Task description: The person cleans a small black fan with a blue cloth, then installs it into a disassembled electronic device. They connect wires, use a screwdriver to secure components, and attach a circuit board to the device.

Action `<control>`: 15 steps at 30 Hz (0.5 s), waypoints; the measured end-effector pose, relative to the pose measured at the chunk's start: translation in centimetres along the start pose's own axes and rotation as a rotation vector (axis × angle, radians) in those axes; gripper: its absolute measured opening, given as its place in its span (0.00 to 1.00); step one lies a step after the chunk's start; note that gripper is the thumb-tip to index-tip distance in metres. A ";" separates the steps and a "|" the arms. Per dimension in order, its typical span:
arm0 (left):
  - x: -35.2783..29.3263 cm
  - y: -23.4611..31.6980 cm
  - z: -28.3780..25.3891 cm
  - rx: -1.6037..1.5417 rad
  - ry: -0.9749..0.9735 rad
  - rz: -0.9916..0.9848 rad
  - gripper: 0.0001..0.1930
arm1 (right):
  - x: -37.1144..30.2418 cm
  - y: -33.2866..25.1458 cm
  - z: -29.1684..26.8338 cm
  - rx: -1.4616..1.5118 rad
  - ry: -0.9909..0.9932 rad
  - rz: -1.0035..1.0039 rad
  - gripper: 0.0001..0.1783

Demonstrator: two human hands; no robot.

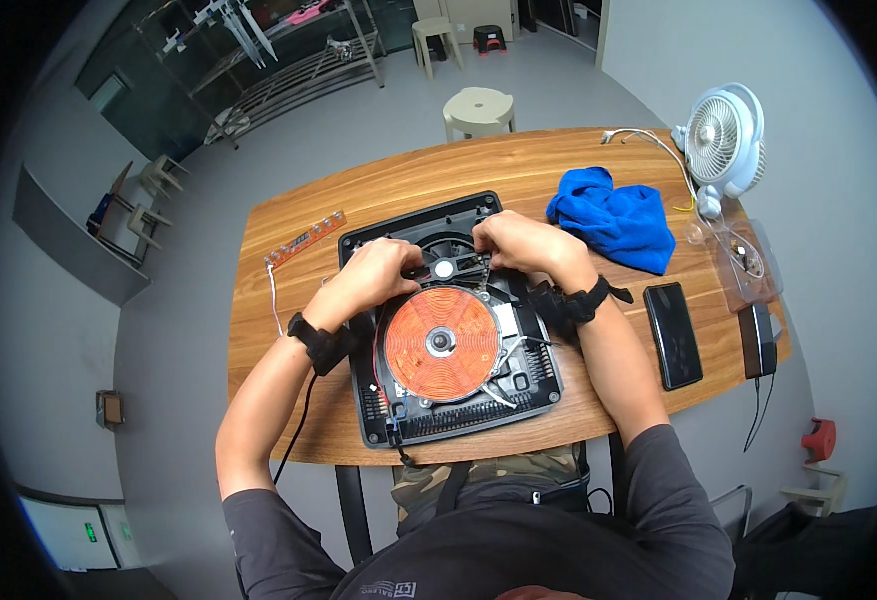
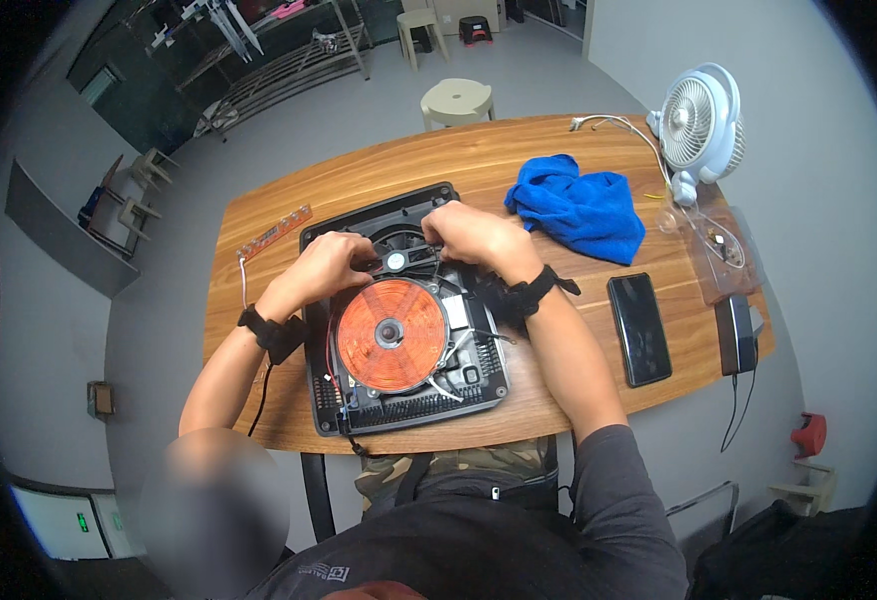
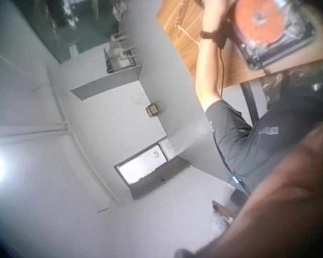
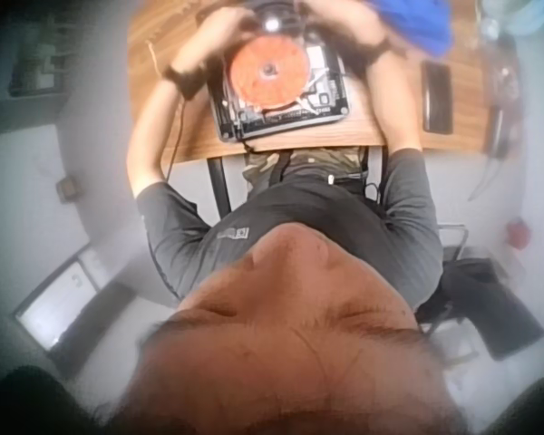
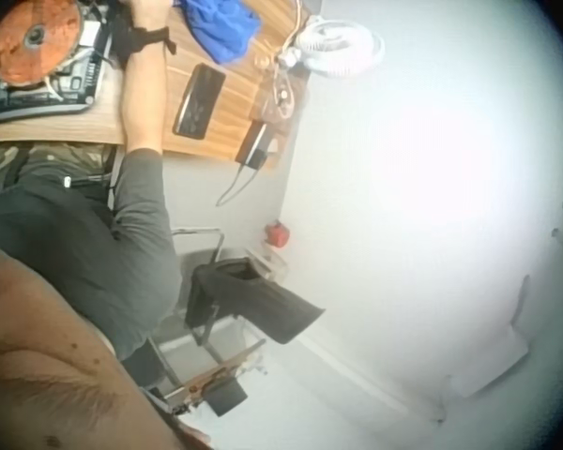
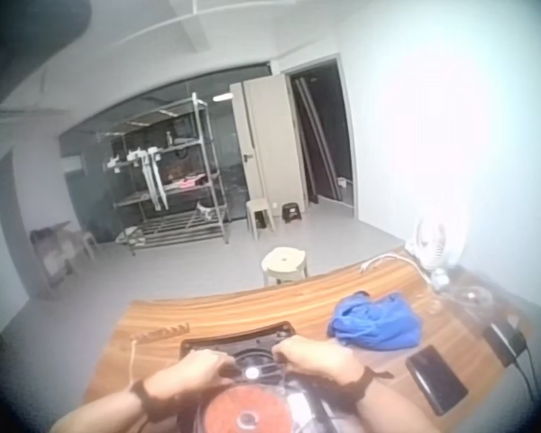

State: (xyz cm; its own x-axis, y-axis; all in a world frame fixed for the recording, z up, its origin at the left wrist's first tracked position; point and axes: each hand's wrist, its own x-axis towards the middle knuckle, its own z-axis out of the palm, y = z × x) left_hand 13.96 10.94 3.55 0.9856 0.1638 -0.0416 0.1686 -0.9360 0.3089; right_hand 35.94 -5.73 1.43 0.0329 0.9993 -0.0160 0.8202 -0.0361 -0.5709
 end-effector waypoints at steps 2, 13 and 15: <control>0.1 0.0 -0.1 -0.009 -0.029 -0.025 0.15 | 0.0 -0.1 0.1 -0.013 0.016 -0.002 0.15; -1.5 -2.1 -1.5 -0.121 0.026 0.131 0.15 | 0.1 0.0 0.4 -0.002 0.019 0.015 0.15; -2.0 -2.6 -1.6 -0.112 0.055 0.129 0.14 | 0.3 0.4 0.5 0.003 0.007 0.007 0.16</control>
State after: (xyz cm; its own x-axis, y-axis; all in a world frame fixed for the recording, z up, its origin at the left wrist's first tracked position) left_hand 11.57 13.51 4.33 0.9963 0.0640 0.0564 0.0351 -0.9103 0.4124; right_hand 35.99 -5.41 0.84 0.0429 0.9990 -0.0146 0.8182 -0.0435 -0.5732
